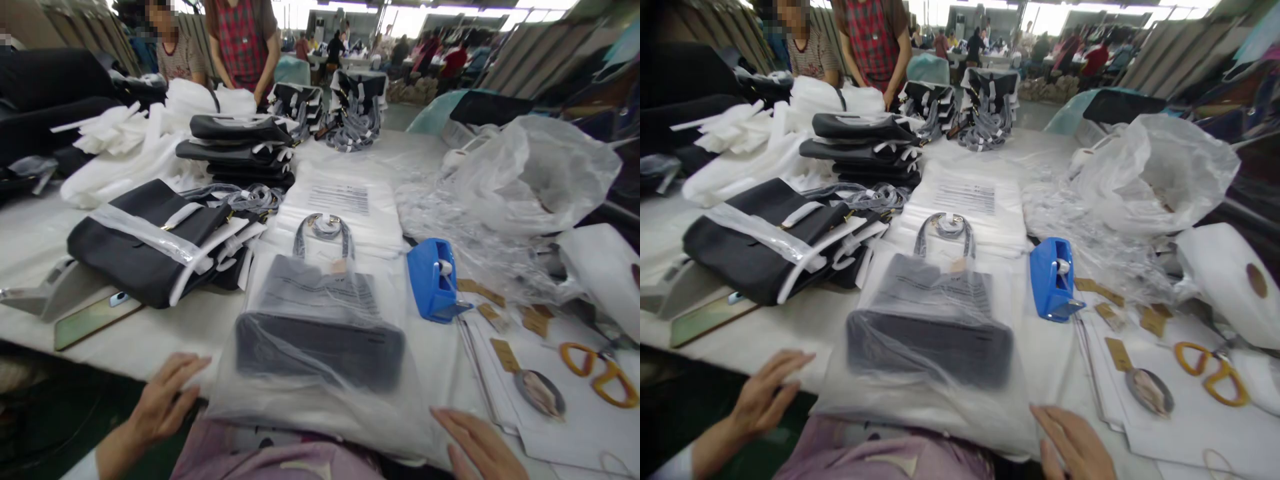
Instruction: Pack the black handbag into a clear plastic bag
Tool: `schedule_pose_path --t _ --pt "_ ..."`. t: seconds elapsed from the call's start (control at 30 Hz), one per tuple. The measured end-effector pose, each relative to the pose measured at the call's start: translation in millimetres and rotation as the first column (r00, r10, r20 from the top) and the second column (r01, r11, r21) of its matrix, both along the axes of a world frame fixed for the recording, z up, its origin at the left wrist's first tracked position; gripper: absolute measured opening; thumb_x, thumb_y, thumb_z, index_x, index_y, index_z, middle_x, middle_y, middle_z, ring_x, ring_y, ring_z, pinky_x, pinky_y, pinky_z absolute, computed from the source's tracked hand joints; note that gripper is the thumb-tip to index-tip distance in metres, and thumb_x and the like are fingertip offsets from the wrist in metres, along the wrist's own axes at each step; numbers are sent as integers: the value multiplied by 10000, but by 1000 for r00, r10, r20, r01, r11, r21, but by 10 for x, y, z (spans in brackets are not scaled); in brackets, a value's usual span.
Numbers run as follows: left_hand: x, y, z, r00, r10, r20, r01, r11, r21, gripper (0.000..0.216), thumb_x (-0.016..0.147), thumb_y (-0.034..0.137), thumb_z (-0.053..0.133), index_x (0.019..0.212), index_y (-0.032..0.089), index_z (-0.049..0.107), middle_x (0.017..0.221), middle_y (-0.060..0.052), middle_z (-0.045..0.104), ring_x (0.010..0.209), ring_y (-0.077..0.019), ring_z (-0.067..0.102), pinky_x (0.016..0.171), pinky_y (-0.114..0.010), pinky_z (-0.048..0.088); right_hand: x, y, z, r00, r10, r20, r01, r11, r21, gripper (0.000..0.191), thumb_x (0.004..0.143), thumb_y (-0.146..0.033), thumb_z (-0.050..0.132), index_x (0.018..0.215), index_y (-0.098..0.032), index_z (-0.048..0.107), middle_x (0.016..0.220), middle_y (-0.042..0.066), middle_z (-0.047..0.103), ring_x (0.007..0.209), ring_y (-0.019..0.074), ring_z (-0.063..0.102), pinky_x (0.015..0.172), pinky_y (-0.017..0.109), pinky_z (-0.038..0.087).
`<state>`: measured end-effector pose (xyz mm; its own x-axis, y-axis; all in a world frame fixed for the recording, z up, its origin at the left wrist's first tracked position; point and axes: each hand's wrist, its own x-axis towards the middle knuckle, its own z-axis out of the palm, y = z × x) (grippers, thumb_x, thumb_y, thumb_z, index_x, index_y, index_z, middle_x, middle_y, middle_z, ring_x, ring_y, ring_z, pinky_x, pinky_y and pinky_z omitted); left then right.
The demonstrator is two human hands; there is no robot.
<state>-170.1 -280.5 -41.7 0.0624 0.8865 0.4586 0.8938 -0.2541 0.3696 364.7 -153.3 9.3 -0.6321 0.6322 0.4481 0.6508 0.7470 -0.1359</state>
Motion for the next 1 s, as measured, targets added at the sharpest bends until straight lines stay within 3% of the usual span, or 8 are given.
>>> schedule_pose_path --t 0.07,0.13,0.23,0.37,0.47,0.67,0.83,1.0 --pt "-45 426 228 999 -18 -45 18 1000 13 420 916 253 483 1330 202 526 1261 -139 585 1178 -258 557 987 -411 491 -202 301 267 997 69 29 -70 997 30 478 920 -223 445 1396 -201 477 1284 136 610 1168 278 582 970 460 468" --pt "60 869 368 967 -201 -157 177 971 -160 382 920 315 498 1282 217 573 1319 -109 576 1292 -273 474 1077 -466 398 -478 614 358 972 186 144 -187 982 -7 433 938 -288 459 1366 -246 512 1366 93 564 1307 281 468 1095 521 338" --pt "413 1243 388 887 -410 -211 302 862 -407 430 912 325 545 1340 278 525 1433 -47 507 1397 -258 354 1164 -492 236 -851 870 136 904 312 293 -285 949 -132 411 957 -285 484 1361 -360 493 1443 18 497 1364 230 397 1159 555 168" --pt "745 1046 134 770 -599 -220 495 778 -387 561 905 253 563 1425 371 392 1502 9 426 1419 -193 321 1203 -440 95 -907 686 -457 809 498 313 -457 867 -197 500 919 -236 554 1385 -386 451 1488 18 439 1365 224 393 1153 553 163" --pt "747 728 -45 746 -623 -235 535 770 -347 549 918 223 510 1434 359 382 1494 2 439 1404 -182 348 1202 -426 79 -742 353 -658 779 560 283 -485 823 -295 506 915 -243 554 1394 -365 450 1488 18 438 1363 221 398 1144 525 218" --pt "701 510 -95 719 -660 -219 531 724 -440 579 925 247 493 1472 325 320 1525 -14 390 1413 -177 331 1201 -397 61 -498 103 -337 733 640 232 -476 725 -498 547 941 -208 451 1475 -245 338 1485 73 437 1375 169 380 1139 424 309" --pt "734 523 -72 752 -641 -151 520 719 -462 604 878 218 575 1432 366 387 1501 -6 429 1398 -180 364 1199 -386 128 39 398 -317 839 380 390 -292 918 -267 781 765 53 403 1483 -242 322 1553 138 290 1429 270 270 1133 604 231" --pt "727 506 -102 732 -650 -203 521 727 -447 544 926 257 512 1442 358 374 1513 -20 407 1405 -190 351 1196 -404 104 245 612 -407 762 483 431 -395 875 -281 763 820 48 418 1470 -340 319 1560 46 293 1422 247 286 1144 603 229"
